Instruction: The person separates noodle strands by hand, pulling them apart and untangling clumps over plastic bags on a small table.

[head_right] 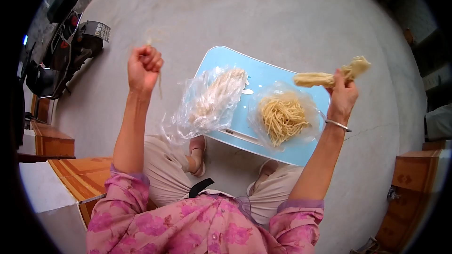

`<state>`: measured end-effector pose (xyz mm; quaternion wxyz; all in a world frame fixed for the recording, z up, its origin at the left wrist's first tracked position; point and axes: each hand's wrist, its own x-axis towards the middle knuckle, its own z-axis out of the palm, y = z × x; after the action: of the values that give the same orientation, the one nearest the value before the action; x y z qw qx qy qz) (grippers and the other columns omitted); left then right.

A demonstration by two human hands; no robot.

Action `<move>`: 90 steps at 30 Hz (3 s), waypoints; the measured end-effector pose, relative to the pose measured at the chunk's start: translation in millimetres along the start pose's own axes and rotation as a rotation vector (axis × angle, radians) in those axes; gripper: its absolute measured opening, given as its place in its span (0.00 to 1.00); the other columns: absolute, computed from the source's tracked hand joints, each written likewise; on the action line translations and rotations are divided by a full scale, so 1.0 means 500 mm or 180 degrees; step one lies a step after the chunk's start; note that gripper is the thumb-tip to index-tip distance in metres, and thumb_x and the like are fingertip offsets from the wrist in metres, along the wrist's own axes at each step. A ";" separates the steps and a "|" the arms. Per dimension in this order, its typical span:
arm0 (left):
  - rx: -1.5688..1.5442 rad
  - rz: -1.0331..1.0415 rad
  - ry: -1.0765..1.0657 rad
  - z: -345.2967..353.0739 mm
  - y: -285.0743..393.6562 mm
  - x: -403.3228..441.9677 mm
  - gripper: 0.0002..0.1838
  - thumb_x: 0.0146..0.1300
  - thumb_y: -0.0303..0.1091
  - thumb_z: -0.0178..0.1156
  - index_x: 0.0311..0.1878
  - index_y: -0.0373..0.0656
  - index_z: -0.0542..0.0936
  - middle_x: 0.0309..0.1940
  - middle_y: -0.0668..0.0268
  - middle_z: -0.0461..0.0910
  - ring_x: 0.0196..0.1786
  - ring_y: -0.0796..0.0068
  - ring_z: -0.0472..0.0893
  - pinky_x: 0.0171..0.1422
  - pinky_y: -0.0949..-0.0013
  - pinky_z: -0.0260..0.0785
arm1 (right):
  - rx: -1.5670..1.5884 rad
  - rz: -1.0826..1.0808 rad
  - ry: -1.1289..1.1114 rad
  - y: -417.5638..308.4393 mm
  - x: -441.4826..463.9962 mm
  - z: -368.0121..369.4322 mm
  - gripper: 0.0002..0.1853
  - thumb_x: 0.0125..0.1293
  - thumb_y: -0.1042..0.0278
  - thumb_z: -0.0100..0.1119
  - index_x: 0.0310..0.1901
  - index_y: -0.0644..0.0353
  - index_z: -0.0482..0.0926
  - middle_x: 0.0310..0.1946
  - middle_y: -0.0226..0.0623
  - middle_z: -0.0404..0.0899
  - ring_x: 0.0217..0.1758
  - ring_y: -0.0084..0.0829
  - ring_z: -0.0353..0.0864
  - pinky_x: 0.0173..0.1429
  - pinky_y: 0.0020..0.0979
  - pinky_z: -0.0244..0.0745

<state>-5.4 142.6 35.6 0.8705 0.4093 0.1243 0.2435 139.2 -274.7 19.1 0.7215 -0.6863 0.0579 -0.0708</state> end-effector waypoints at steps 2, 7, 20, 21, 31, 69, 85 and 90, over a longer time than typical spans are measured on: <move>0.0035 -0.0438 0.0077 0.051 -0.033 -0.025 0.08 0.63 0.32 0.51 0.28 0.42 0.71 0.17 0.75 0.61 0.19 0.82 0.58 0.25 0.75 0.52 | 0.0500 0.0402 -0.0820 -0.008 -0.039 0.030 0.17 0.68 0.68 0.55 0.55 0.70 0.73 0.37 0.31 0.76 0.40 0.24 0.78 0.46 0.30 0.79; 0.0177 -0.1044 -0.0912 0.111 -0.095 -0.079 0.11 0.69 0.35 0.51 0.46 0.37 0.76 0.25 0.70 0.71 0.26 0.80 0.67 0.34 0.75 0.62 | 0.0542 0.0830 -0.1913 -0.016 -0.151 0.160 0.17 0.66 0.62 0.60 0.48 0.67 0.75 0.38 0.37 0.80 0.41 0.26 0.81 0.45 0.27 0.78; 0.1117 -0.1274 -0.1383 0.135 -0.164 -0.121 0.10 0.62 0.34 0.64 0.40 0.39 0.79 0.31 0.70 0.77 0.28 0.85 0.69 0.33 0.78 0.61 | 0.0856 0.1233 -0.2630 -0.002 -0.203 0.200 0.19 0.66 0.60 0.61 0.52 0.66 0.77 0.42 0.31 0.79 0.41 0.20 0.78 0.47 0.25 0.76; 0.1102 -0.1272 -0.1367 0.134 -0.166 -0.121 0.10 0.62 0.34 0.65 0.40 0.39 0.79 0.30 0.70 0.77 0.28 0.85 0.69 0.33 0.78 0.62 | 0.0826 0.1213 -0.2672 0.003 -0.202 0.201 0.19 0.66 0.61 0.61 0.51 0.66 0.77 0.42 0.31 0.79 0.41 0.20 0.78 0.47 0.25 0.76; 0.0855 -0.1415 -0.1199 0.133 -0.167 -0.121 0.13 0.70 0.38 0.54 0.43 0.36 0.79 0.31 0.68 0.78 0.28 0.83 0.73 0.35 0.77 0.67 | 0.0752 0.1202 -0.2373 -0.017 -0.224 0.211 0.18 0.63 0.59 0.64 0.44 0.67 0.77 0.35 0.33 0.80 0.36 0.21 0.78 0.39 0.24 0.76; -0.0829 -0.0649 0.0573 0.061 -0.089 -0.022 0.09 0.61 0.26 0.41 0.28 0.37 0.70 0.34 0.55 0.77 0.39 0.62 0.78 0.52 0.60 0.74 | 0.2185 0.1109 -0.1577 -0.005 -0.091 0.080 0.09 0.60 0.78 0.57 0.42 0.65 0.71 0.34 0.34 0.72 0.32 0.21 0.69 0.33 0.22 0.71; -0.0206 -0.1705 -0.1166 0.136 -0.180 -0.105 0.08 0.68 0.33 0.54 0.42 0.38 0.76 0.33 0.67 0.77 0.36 0.79 0.76 0.44 0.74 0.71 | 0.0379 0.0768 -0.1588 -0.051 -0.144 0.129 0.10 0.56 0.72 0.67 0.36 0.62 0.76 0.28 0.28 0.75 0.27 0.17 0.72 0.29 0.19 0.68; 0.0276 -0.1582 -0.1450 0.170 -0.204 -0.139 0.11 0.71 0.35 0.49 0.46 0.38 0.76 0.40 0.65 0.78 0.47 0.74 0.78 0.59 0.65 0.69 | 0.0169 0.0819 -0.1832 -0.045 -0.186 0.180 0.10 0.55 0.70 0.68 0.35 0.62 0.77 0.26 0.28 0.77 0.25 0.16 0.72 0.29 0.20 0.66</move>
<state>3.5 -5.1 11.5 0.8904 0.4471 0.0329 -0.0793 63.8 -170.4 44.9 0.7289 -0.6462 -0.0642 0.2167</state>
